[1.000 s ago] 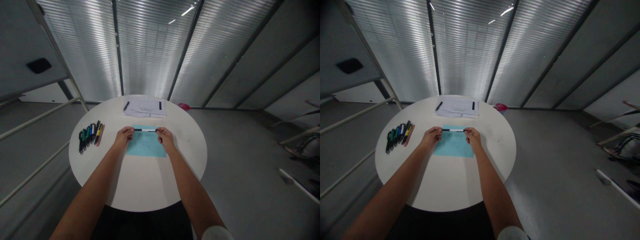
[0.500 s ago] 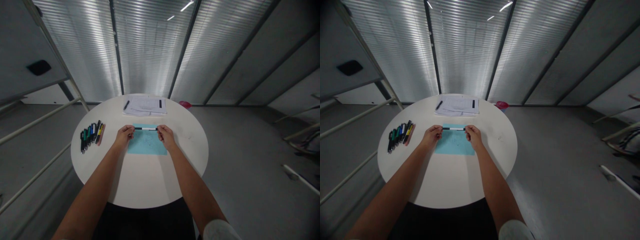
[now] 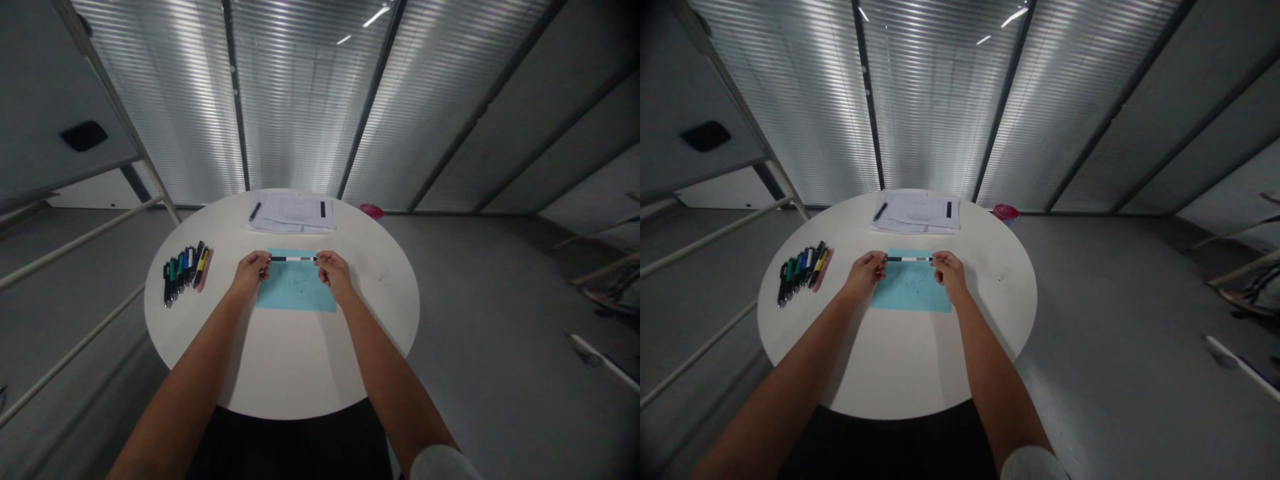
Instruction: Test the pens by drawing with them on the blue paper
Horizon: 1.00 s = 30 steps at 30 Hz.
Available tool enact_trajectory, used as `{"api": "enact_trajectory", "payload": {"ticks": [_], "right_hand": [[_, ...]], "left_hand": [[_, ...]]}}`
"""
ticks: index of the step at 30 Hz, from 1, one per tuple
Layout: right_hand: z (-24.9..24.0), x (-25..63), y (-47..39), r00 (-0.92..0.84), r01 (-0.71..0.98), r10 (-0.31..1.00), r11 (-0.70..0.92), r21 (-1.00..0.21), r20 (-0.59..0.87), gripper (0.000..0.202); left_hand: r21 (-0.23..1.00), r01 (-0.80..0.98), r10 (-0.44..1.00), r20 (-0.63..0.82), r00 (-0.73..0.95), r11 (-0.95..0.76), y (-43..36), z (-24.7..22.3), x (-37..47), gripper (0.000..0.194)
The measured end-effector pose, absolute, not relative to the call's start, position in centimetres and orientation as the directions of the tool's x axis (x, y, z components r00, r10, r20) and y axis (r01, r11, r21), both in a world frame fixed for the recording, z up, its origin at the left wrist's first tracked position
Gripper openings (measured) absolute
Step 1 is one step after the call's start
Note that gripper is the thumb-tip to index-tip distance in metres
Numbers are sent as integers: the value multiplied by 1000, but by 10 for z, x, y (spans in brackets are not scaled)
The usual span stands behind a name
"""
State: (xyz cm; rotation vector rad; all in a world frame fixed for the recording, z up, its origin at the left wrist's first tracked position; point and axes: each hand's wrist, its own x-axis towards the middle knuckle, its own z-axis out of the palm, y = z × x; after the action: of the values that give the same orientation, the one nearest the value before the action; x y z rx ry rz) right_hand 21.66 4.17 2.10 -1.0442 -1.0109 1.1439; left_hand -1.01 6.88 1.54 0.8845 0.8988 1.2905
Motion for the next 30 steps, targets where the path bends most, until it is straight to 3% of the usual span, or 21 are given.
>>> {"api": "enact_trajectory", "payload": {"ticks": [14,25,30], "right_hand": [[20,214,43,144,-149,989,58,-987,36,36],[15,217,46,137,-105,982,142,-984,127,31],[18,215,45,180,-50,980,90,-995,79,37]], "left_hand": [[925,-375,996,-29,85,59,69,14,-12,35],[923,-383,998,-30,51,48,68,15,-10,31],[916,-400,998,-28,50,45,67,16,-11,33]]}}
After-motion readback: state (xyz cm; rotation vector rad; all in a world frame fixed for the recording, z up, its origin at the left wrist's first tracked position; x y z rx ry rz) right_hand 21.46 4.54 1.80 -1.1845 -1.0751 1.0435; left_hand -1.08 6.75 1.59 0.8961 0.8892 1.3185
